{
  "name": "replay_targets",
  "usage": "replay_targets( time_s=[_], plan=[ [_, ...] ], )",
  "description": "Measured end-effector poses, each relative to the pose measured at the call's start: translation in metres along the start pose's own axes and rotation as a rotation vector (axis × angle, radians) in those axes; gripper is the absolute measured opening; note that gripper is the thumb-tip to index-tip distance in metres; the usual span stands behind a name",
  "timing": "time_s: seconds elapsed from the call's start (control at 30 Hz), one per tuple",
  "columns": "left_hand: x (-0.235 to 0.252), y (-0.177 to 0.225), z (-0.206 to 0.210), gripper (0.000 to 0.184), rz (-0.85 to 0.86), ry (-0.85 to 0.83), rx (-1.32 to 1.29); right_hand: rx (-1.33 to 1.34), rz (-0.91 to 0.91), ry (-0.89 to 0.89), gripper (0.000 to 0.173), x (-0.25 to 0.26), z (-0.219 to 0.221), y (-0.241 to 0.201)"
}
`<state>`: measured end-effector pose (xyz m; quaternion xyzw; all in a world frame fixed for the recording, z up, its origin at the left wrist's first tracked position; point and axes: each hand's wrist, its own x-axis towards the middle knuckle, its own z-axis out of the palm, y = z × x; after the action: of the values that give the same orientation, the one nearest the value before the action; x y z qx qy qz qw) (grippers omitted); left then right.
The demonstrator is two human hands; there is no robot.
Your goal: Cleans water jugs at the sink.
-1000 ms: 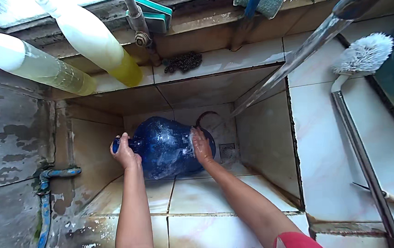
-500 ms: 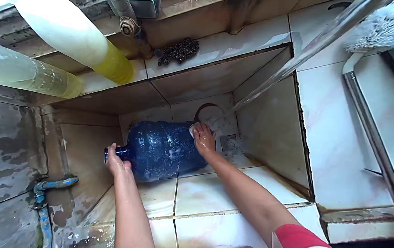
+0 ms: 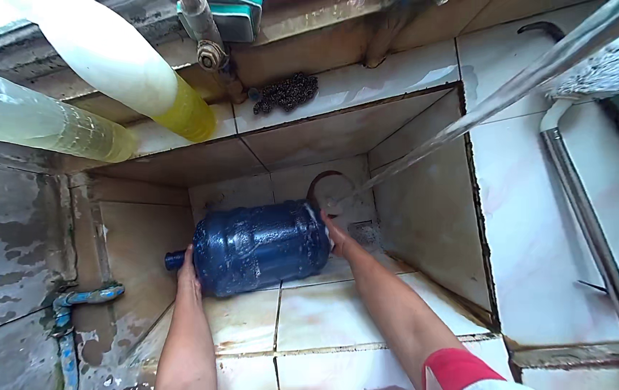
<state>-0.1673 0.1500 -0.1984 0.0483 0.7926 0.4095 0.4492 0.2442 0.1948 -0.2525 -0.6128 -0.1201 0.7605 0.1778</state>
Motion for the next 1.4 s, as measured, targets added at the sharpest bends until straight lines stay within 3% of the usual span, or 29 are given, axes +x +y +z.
replay_targets(
  time_s=[0.03,0.1,0.17,0.27,0.33,0.37,0.43,0.5,0.57,0.6,0.67,0.7,0.73,0.83,0.87,1.03,1.1,1.17,1.23,1.33,1.4],
  plan=[
    [-0.008,-0.002,-0.001,0.057,-0.058,-0.060,0.034,-0.001,0.014,-0.027,0.081,-0.013,0.005,-0.002],
    [-0.020,-0.002,-0.005,0.068,-0.227,-0.187,-0.007,-0.121,-0.128,-0.029,0.085,-0.046,0.017,-0.027],
    [-0.023,-0.008,-0.010,0.082,-0.425,-0.288,-0.049,-0.361,-0.335,0.010,0.106,-0.088,0.032,-0.061],
    [-0.035,-0.014,0.013,0.059,-0.532,-0.250,0.018,-0.903,-0.601,0.073,0.118,-0.172,0.065,-0.094],
    [-0.051,0.005,0.043,0.053,-0.420,-0.305,0.063,-1.190,-0.816,0.080,0.113,-0.210,0.086,-0.090],
    [-0.065,0.025,0.055,0.058,-0.320,-0.408,0.062,-1.282,-0.904,0.065,0.109,-0.220,0.094,-0.083],
    [-0.107,0.074,0.076,0.068,-0.002,-0.625,0.096,-1.376,-1.047,-0.008,0.095,-0.229,0.097,-0.075],
    [-0.147,0.107,0.086,0.071,0.320,-0.688,0.225,-1.455,-1.123,-0.064,0.082,-0.224,0.093,-0.080],
    [-0.168,0.114,0.089,0.099,0.500,-0.650,0.338,-1.495,-1.143,0.060,0.075,-0.206,0.088,-0.096],
    [-0.177,0.108,0.090,0.107,0.541,-0.630,0.340,-1.496,-1.164,0.202,0.072,-0.192,0.086,-0.106],
    [-0.190,0.093,0.099,0.108,0.569,-0.584,0.252,-1.471,-1.145,0.506,0.070,-0.171,0.094,-0.125],
    [-0.194,0.088,0.105,0.105,0.563,-0.545,0.189,-1.433,-1.128,0.565,0.069,-0.167,0.102,-0.127],
    [-0.198,0.085,0.110,0.102,0.549,-0.502,0.127,-1.395,-1.143,0.552,0.068,-0.168,0.112,-0.121],
    [-0.194,0.097,0.112,0.094,0.487,-0.403,-0.003,-1.379,-1.102,0.163,0.061,-0.203,0.119,-0.091],
    [-0.188,0.101,0.107,0.095,0.468,-0.405,-0.012,-1.414,-1.054,0.111,0.058,-0.214,0.113,-0.087],
    [-0.182,0.095,0.085,0.097,0.517,-0.604,0.127,-1.394,-0.990,0.535,0.062,-0.194,0.074,-0.118],
    [-0.181,0.102,0.085,0.100,0.558,-0.764,0.292,-1.348,-1.037,0.535,0.059,-0.186,0.098,-0.124],
    [-0.182,0.119,0.088,0.089,0.623,-0.890,0.461,-1.336,-1.218,0.406,0.046,-0.189,0.135,-0.114],
    [-0.188,0.130,0.086,0.065,0.689,-0.862,0.561,-1.347,-1.302,0.338,0.040,-0.195,0.156,-0.102],
    [-0.205,0.093,0.070,0.091,0.707,-0.574,0.511,-1.296,-1.165,0.506,0.039,-0.193,0.146,-0.115],
    [-0.220,0.052,0.062,0.113,0.676,-0.503,0.350,-1.254,-1.095,0.636,0.040,-0.188,0.141,-0.126]
  ],
)
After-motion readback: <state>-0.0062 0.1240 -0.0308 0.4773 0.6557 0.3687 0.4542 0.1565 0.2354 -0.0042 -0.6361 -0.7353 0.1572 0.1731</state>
